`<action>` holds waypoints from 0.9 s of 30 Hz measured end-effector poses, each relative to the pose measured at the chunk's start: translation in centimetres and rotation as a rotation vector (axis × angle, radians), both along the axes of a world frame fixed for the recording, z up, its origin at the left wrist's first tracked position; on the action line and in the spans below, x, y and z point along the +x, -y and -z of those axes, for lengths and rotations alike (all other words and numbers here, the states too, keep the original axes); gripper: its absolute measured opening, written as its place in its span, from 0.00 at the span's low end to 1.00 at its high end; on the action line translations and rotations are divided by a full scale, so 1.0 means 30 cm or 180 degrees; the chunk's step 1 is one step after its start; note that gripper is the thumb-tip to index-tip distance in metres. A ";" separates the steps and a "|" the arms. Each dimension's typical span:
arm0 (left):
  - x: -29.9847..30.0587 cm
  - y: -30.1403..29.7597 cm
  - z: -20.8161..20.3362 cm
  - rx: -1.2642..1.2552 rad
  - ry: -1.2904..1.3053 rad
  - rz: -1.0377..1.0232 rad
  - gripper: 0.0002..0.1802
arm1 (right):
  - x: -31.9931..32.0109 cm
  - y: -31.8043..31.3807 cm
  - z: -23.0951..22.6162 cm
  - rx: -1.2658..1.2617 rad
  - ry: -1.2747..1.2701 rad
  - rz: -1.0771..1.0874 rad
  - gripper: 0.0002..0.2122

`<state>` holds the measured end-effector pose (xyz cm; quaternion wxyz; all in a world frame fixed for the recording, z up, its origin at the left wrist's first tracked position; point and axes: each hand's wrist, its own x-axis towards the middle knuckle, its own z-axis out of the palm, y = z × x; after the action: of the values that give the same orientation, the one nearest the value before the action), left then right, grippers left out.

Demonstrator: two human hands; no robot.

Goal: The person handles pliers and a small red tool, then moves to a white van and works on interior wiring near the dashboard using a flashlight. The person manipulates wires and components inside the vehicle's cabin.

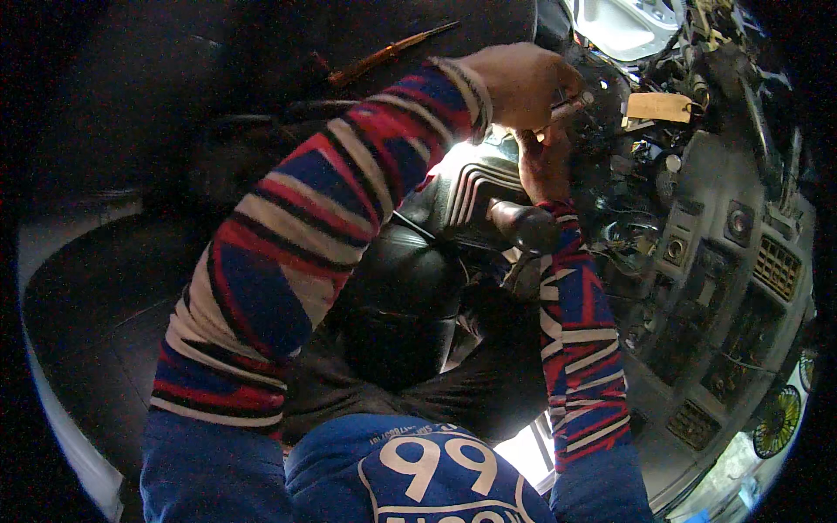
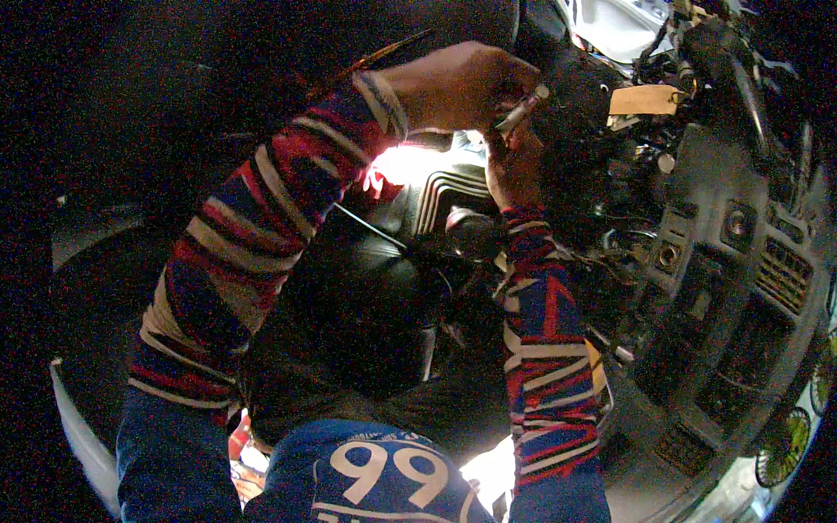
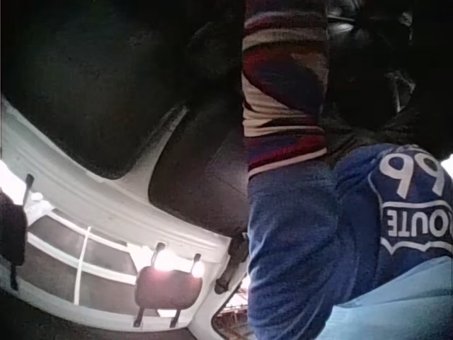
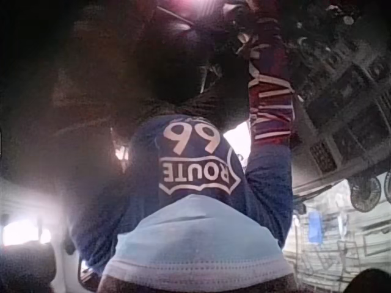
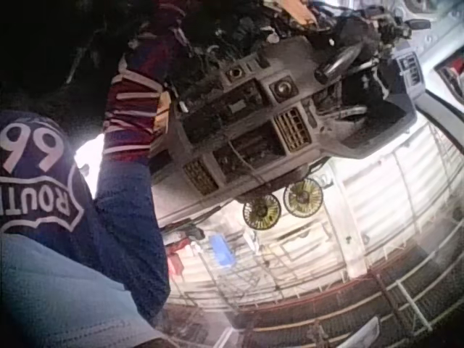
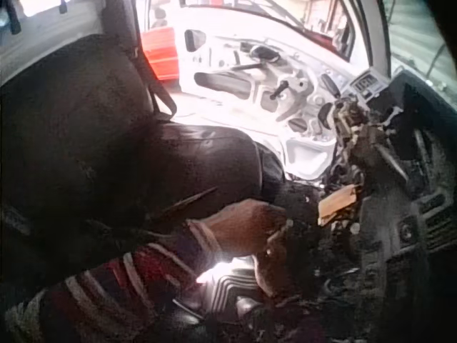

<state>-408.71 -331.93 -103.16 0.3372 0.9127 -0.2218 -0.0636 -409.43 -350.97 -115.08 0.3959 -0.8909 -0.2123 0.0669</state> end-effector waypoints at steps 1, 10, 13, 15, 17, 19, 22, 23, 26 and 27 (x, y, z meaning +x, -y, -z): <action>0.007 -0.004 0.004 0.0236 -0.0278 0.0098 0.38 | -0.013 -0.001 0.005 0.0164 -0.0053 0.0163 0.15; -0.071 0.242 0.155 -0.2176 0.1027 -0.2262 0.39 | 0.012 0.006 0.143 -0.0791 -0.0040 -0.0180 0.40; 0.016 0.264 0.165 -0.1532 0.0475 -0.1626 0.27 | 0.030 0.034 0.162 -0.1900 -0.0244 -0.0171 0.44; 0.059 0.226 0.182 -0.2200 0.0302 -0.0576 0.19 | 0.042 0.032 0.184 -0.1639 0.1006 -0.0140 0.31; 0.089 0.227 0.203 -0.2972 -0.0220 0.0049 0.14 | 0.055 0.025 0.210 -0.0842 0.1389 0.0162 0.22; 0.109 0.236 0.216 -0.3075 -0.0347 0.0177 0.12 | 0.073 0.025 0.233 -0.0752 0.1749 0.0122 0.17; 0.117 0.236 0.208 -0.2014 0.0262 0.0278 0.10 | 0.111 0.031 0.247 -0.0852 0.2317 -0.0306 0.15; 0.109 0.229 0.201 -0.2258 0.0469 0.0312 0.11 | 0.124 0.028 0.247 -0.0539 0.2576 -0.0430 0.16; 0.100 0.202 0.192 -0.2795 0.0227 0.0043 0.14 | 0.150 0.013 0.241 -0.0737 0.2445 -0.0698 0.17; 0.087 0.170 0.175 -0.2233 -0.0475 -0.0443 0.15 | 0.152 0.011 0.238 -0.0780 0.2484 -0.0953 0.18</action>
<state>-406.10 -337.02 -108.42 0.6486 0.7472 -0.1423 -0.0270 -404.87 -351.30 -122.23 0.1633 -0.8492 -0.4633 -0.1935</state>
